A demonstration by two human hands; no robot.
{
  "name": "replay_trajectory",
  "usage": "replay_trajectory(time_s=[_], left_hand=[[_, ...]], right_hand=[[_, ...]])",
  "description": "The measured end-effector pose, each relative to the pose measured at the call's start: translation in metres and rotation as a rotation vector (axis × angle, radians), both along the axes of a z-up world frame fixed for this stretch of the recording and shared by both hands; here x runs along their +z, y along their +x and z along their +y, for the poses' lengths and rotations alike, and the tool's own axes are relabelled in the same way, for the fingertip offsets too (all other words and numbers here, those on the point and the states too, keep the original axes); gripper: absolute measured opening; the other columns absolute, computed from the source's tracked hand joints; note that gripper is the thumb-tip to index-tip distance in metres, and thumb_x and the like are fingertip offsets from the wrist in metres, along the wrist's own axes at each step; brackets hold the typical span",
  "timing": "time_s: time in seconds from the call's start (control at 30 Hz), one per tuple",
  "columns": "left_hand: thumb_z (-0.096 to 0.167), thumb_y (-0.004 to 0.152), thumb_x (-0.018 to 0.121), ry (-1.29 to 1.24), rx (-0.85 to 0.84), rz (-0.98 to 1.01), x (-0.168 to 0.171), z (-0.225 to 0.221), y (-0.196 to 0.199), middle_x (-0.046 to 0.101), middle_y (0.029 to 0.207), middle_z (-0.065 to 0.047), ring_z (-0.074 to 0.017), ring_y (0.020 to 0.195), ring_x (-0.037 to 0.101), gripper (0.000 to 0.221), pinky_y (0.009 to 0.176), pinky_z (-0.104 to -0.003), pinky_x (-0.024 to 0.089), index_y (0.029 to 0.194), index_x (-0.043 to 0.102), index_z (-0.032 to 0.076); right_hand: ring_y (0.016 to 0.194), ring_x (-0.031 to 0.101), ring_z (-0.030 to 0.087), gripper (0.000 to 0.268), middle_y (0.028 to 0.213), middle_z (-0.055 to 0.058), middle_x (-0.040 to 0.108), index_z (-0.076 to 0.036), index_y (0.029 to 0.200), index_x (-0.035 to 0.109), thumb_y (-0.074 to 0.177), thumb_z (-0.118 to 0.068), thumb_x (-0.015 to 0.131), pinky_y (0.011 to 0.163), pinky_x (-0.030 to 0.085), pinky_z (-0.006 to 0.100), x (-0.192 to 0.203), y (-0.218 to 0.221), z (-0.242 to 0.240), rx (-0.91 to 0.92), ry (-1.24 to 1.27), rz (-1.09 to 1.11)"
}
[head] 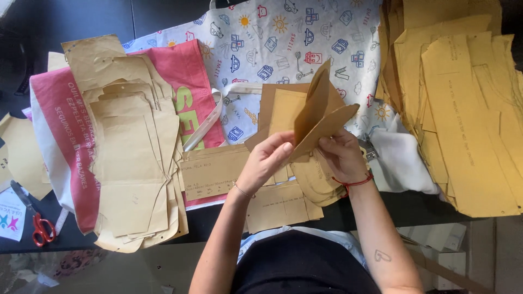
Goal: Sorting and organizing paper sewing patterns on a table and placing them into a bag.
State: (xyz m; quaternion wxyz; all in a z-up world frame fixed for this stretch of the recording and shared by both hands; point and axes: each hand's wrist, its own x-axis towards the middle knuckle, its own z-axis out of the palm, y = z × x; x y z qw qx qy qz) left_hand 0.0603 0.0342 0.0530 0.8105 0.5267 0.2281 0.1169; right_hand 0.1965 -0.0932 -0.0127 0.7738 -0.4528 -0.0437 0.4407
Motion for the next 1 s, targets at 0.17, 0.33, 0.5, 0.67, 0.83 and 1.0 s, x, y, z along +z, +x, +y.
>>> replay_trajectory(time_s=[0.17,0.33,0.5,0.67,0.83,1.0], left_hand=[[0.020,0.081,0.060,0.162,-0.101,0.046,0.024,-0.008,0.008,0.059,0.104,-0.017,-0.0236,0.103,0.053,0.036,0.090,-0.037,0.042,0.112,0.055,0.004],[0.016,0.081,0.056,0.509,-0.066,0.232,-0.006,-0.014,0.015,0.063,0.090,-0.009,-0.0250,0.087,0.061,0.019,0.078,-0.036,0.049,0.099,0.062,0.012],[0.015,0.079,0.054,0.481,0.117,0.321,-0.034,0.018,0.015,0.060,0.093,-0.005,-0.0122,0.081,0.059,0.023,0.075,-0.023,0.049,0.101,0.058,0.009],[0.022,0.078,0.055,0.772,0.293,0.400,-0.063,0.051,0.033,0.052,0.100,-0.011,-0.0223,0.089,0.052,0.037,0.075,-0.033,0.042,0.111,0.046,0.011],[0.048,0.065,0.063,0.871,0.497,0.566,-0.123,0.095,0.074,0.040,0.118,-0.019,-0.0326,0.111,0.039,0.076,0.091,-0.044,0.028,0.124,0.035,0.011],[0.025,0.053,0.072,0.764,0.360,0.669,-0.119,0.119,0.101,0.040,0.122,-0.012,-0.0295,0.106,0.045,0.085,0.088,-0.038,0.035,0.127,0.032,0.018]], right_hand=[[0.088,0.058,0.024,0.016,0.093,0.016,0.058,0.001,0.090,0.058,0.074,0.004,0.057,0.082,0.046,0.038,0.011,0.000,0.003,0.082,-0.018,-0.017],[0.079,0.055,0.016,0.014,0.082,0.005,0.054,-0.004,0.083,0.054,0.071,0.002,0.058,0.077,0.044,0.030,0.041,0.010,-0.006,-0.011,-0.076,-0.062],[0.103,0.053,0.018,0.031,0.114,0.008,0.053,-0.009,0.110,0.046,0.081,0.000,0.053,0.091,0.044,0.028,0.066,0.097,-0.071,-0.179,-0.412,-0.579],[0.085,0.058,0.028,0.023,0.098,0.018,0.062,0.004,0.106,0.057,0.086,-0.007,0.060,0.064,0.043,0.039,0.039,0.180,-0.154,0.015,-1.254,-1.263],[0.081,0.044,0.031,0.039,0.097,0.021,0.047,0.007,0.110,0.051,0.075,0.013,0.067,0.070,0.037,0.041,0.069,0.124,-0.047,-0.297,-0.901,-1.736],[0.098,0.054,0.020,0.038,0.109,0.012,0.053,-0.007,0.112,0.046,0.077,-0.012,0.060,0.078,0.050,0.029,0.038,0.086,0.095,0.136,-0.609,-0.788]])
